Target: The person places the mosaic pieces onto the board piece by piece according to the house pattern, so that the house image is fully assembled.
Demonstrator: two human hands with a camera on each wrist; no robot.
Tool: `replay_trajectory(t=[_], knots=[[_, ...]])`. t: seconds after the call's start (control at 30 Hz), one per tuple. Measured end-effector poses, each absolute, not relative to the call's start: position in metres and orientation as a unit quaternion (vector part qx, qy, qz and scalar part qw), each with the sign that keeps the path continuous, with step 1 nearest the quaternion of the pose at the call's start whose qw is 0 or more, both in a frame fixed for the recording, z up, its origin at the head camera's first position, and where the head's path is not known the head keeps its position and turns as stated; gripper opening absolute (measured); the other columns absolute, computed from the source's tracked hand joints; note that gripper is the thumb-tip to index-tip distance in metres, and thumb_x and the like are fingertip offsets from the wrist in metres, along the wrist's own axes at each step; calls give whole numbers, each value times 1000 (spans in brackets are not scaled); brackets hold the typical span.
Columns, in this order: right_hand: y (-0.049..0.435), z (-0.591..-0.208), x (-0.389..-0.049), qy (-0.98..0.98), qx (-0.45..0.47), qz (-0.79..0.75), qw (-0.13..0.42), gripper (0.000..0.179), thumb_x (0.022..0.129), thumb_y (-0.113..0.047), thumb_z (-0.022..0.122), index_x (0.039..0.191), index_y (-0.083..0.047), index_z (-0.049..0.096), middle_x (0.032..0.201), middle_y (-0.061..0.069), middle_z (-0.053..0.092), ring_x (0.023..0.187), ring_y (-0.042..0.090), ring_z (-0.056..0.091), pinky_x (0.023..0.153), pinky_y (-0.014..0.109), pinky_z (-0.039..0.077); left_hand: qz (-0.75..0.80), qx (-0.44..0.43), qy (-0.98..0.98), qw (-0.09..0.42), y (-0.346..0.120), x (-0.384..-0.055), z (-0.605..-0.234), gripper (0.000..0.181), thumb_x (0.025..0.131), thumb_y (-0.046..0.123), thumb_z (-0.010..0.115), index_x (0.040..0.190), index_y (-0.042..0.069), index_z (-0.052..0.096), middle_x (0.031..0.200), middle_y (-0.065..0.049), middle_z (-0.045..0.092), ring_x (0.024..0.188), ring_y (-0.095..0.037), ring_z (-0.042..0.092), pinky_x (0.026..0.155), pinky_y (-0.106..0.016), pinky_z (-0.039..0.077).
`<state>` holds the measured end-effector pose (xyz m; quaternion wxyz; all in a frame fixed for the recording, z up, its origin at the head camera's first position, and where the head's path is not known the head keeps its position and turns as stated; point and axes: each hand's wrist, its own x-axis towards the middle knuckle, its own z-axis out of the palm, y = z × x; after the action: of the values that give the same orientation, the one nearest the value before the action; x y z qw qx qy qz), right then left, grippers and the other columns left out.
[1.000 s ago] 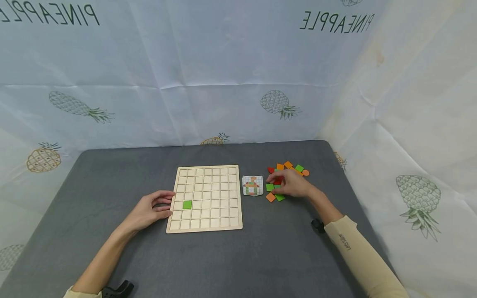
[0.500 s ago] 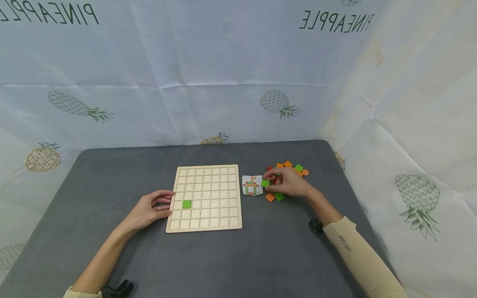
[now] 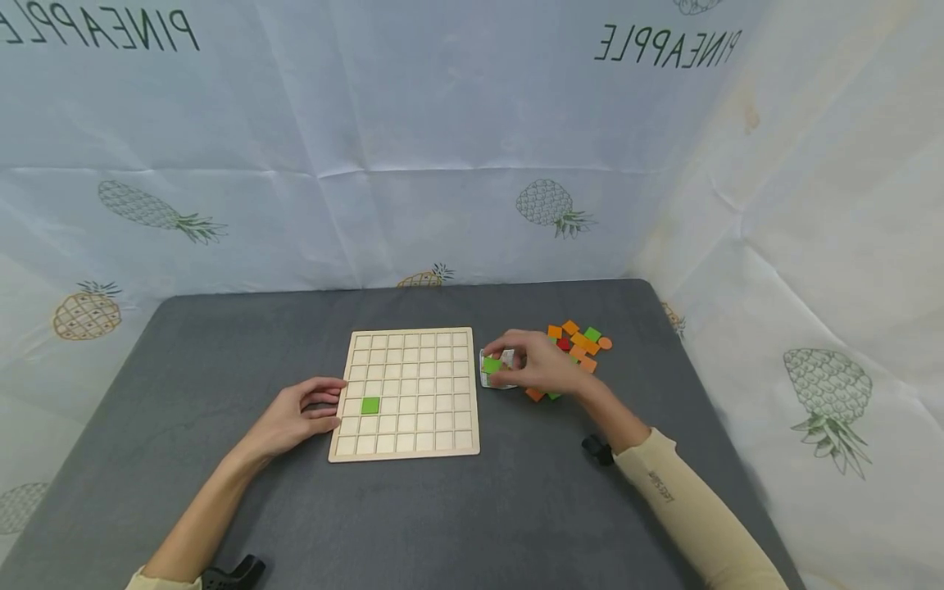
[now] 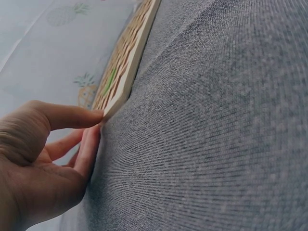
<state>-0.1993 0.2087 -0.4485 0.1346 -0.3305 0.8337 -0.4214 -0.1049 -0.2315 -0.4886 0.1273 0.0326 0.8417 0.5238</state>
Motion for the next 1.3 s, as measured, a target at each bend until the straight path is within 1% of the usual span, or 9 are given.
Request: replay_trajectory(t=[0.17,0.4,0.57,0.7,0.83,1.0,1.17,1.3], knots=[[191,-445,-199,820,-354,-430,127,38,95,-13,84,131,-3,75,111,6,71,68,10,64,63,27,58,521,31,843,127,-231,-105,-489,62,91,-3,80,148,-5,57,138,-26,64,128,-37,65,103,-29,63],[167,-443,-199,817,-362,-430,127,37,94,-17,86,128,-6,77,110,3,72,68,9,62,60,28,54,523,32,842,127,-231,-104,-489,61,92,-2,80,148,-6,57,140,-27,64,128,-36,65,102,-27,63],[147,-443,-198,815,-367,-426,139,38,94,-20,87,128,-8,78,113,3,74,68,9,60,60,26,49,523,35,843,124,-231,-103,-488,61,91,-2,80,148,-6,57,139,-27,64,127,-36,65,102,-28,63],[132,-441,-194,808,-375,-427,153,38,93,-21,87,128,-9,78,118,5,75,71,9,62,64,26,52,525,37,842,122,-231,-103,-488,61,91,-3,80,148,-7,57,138,-28,64,126,-36,65,101,-27,64],[116,-441,-192,798,-395,-428,156,38,92,-22,88,127,-8,78,115,5,75,73,7,63,67,28,55,527,36,840,120,-230,-103,-489,61,90,-4,80,147,-6,58,137,-28,64,125,-35,66,100,-26,64],[97,-442,-191,779,-425,-429,166,38,92,-21,89,126,-8,78,111,5,74,71,5,62,67,28,56,524,33,842,122,-231,-104,-489,61,90,-3,80,147,-6,58,137,-27,64,125,-35,66,101,-26,63],[78,-446,-189,774,-435,-421,185,39,92,-22,89,127,-8,78,111,5,73,71,3,63,68,24,56,525,32,842,122,-231,-104,-489,62,90,-2,81,147,-6,58,137,-27,65,126,-34,66,101,-26,63],[66,-449,-187,777,-439,-405,199,37,93,-23,88,126,-11,79,111,4,73,72,3,63,68,21,55,528,39,840,118,-231,-104,-490,61,90,-2,82,146,-7,58,134,-27,66,122,-30,68,100,-25,64]])
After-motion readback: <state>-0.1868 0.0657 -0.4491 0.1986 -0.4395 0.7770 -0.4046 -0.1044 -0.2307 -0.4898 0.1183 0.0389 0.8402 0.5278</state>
